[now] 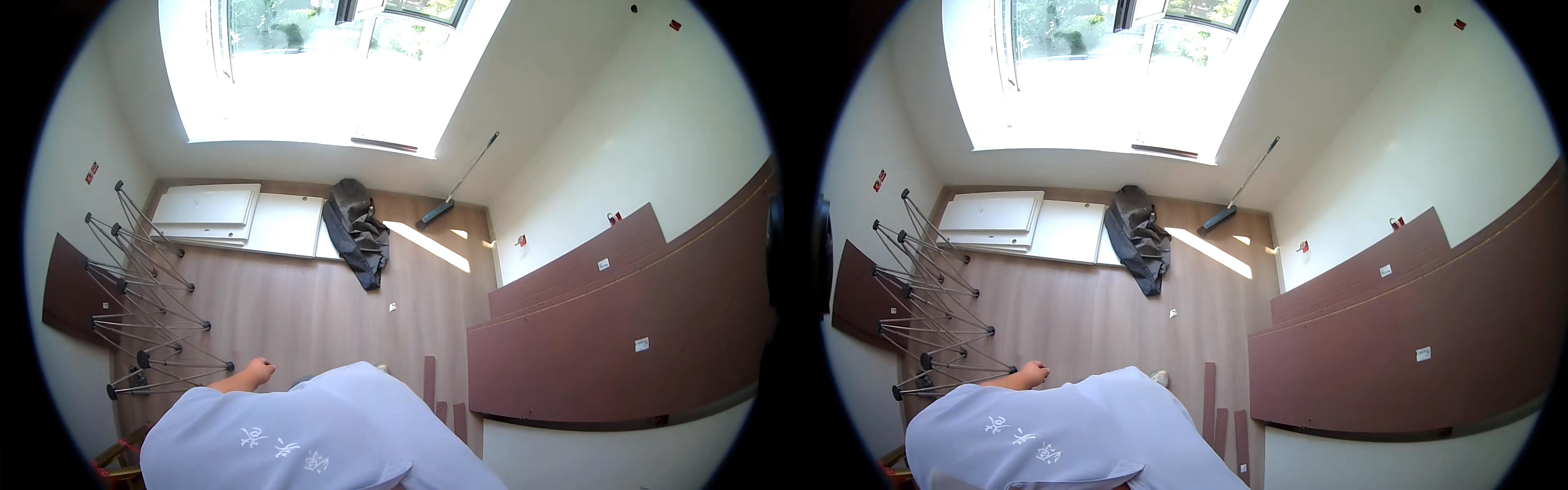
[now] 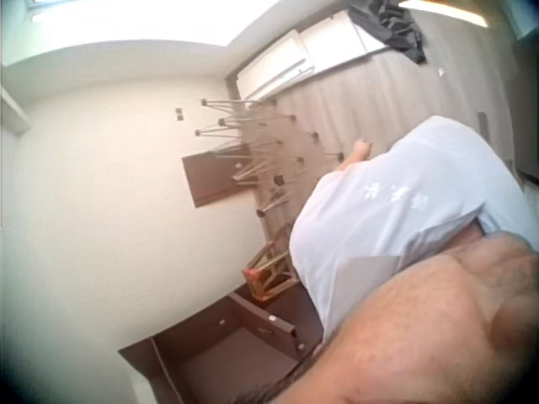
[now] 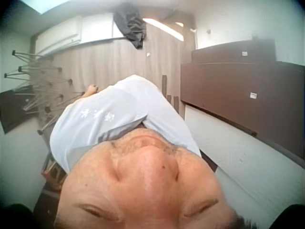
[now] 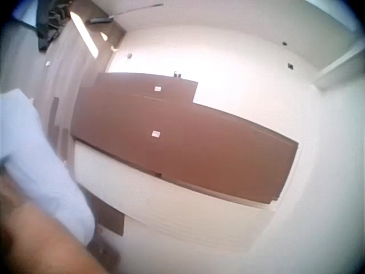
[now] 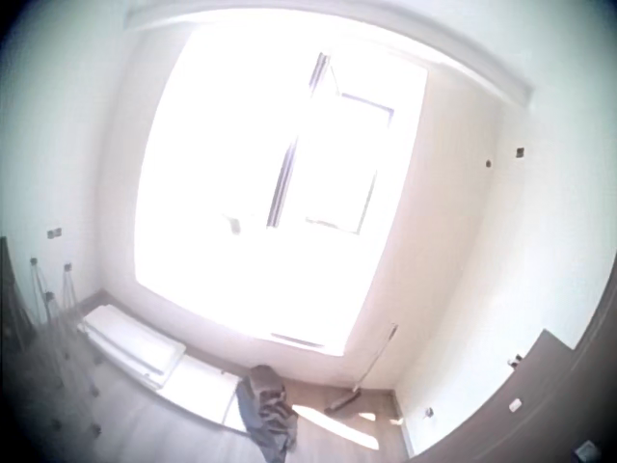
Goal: The person moves furniture panels, uses a power drill to drive screws into a board, and picks up small components and a bottle.
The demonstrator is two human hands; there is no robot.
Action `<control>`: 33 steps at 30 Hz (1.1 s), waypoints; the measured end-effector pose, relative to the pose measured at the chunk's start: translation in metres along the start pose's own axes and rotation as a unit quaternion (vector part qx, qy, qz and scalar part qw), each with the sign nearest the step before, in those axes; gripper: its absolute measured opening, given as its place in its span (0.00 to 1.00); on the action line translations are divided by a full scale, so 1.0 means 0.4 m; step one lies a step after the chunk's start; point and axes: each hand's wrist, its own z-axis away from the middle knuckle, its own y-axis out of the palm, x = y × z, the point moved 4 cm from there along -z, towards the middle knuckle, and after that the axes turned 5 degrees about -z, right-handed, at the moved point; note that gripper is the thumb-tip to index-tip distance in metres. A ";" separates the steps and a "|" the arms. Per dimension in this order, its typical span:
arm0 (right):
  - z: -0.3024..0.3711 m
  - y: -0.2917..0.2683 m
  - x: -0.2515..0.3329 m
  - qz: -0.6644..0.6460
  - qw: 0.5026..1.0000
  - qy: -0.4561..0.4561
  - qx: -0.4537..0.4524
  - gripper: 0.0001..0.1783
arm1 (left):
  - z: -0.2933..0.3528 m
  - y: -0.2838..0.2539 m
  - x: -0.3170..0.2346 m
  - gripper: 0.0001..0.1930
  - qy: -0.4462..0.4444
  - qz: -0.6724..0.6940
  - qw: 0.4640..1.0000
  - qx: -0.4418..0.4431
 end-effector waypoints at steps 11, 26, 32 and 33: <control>-0.434 -0.636 1.456 -0.153 0.957 -0.188 -0.160 0.11 | -0.260 -0.046 -0.410 0.12 -0.112 0.315 0.942 -0.024; -0.631 -0.170 2.416 0.333 0.913 -0.230 0.056 0.25 | -0.985 -0.860 -1.190 0.14 -0.018 0.478 0.870 -0.121; -0.981 -0.184 2.923 0.323 0.921 -0.216 0.038 0.23 | -1.161 -0.758 -1.287 0.15 -0.130 0.553 0.816 -0.109; -1.042 -0.160 3.023 0.297 0.927 -0.225 0.041 0.22 | -1.172 -0.715 -1.318 0.14 -0.167 0.566 0.801 -0.103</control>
